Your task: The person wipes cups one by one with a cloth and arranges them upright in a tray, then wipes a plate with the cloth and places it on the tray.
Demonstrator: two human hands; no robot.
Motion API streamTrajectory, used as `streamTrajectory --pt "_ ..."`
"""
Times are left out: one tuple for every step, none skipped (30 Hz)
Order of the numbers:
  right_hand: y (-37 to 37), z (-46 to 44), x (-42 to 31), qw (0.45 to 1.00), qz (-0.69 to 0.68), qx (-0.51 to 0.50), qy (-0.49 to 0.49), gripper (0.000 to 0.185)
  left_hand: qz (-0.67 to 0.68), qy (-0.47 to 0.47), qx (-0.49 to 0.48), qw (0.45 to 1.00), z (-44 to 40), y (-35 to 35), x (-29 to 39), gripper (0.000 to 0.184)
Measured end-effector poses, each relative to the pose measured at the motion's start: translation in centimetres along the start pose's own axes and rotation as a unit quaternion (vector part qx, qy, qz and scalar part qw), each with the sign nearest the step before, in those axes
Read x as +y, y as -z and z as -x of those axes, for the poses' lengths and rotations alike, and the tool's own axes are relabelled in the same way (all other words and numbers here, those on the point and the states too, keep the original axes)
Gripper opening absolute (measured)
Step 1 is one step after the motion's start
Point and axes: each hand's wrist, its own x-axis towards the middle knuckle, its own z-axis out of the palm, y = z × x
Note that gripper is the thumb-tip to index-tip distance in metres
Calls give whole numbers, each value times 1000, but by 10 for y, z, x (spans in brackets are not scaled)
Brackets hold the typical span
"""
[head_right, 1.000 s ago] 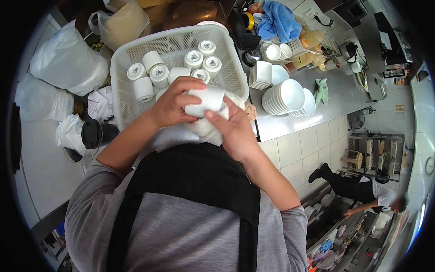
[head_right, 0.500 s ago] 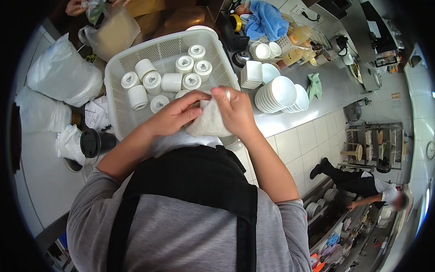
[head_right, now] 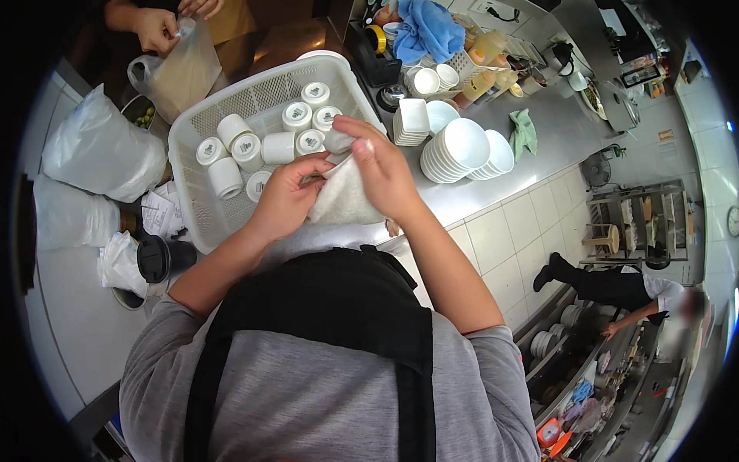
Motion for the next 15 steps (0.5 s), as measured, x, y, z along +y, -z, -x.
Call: streamTrajectory --pt "5 1 6 994 -91 -27 -59 46 -1 -2 -3 1000 1 -2 -2 20" --pt "6 2 6 994 -90 -24 -58 46 64 7 3 998 4 -4 -5 22" --pt "7 4 5 976 -198 -20 -84 46 128 17 9 992 6 -6 -7 24" --pt "7 7 4 946 -304 -16 -108 46 127 15 7 992 7 -8 -8 24" --pt "5 10 3 927 -350 11 -134 47 136 -9 2 991 9 -10 -9 25" --pt "2 13 4 927 -349 12 -133 47 145 -32 -1 989 9 -11 -9 26" --pt "-2 17 6 851 -499 36 -159 48 145 -32 -1 989 9 -12 -9 26" --pt "-6 19 7 750 -633 58 -180 49 142 -57 11 988 8 -14 -8 25" --pt "-12 19 0 698 -684 114 -180 51 138 -81 23 987 7 -15 -7 25" --pt "-14 23 1 698 -684 113 -180 51 137 -82 24 987 3 -14 -7 25" --pt "-16 28 5 683 -689 119 -212 50 29 -135 29 990 -1 -11 -7 27" --pt "-18 31 6 667 -693 124 -243 50 -80 -186 32 979 -4 -9 -5 29" --pt "-22 34 4 671 -663 184 -276 50 -82 -186 33 979 -5 -8 -2 29" --pt "-20 37 7 671 -664 183 -274 50 -142 -218 33 965 -6 -7 2 29" --pt "-15 41 12 661 -688 142 -264 49 -202 -249 33 947 -7 -6 5 29"
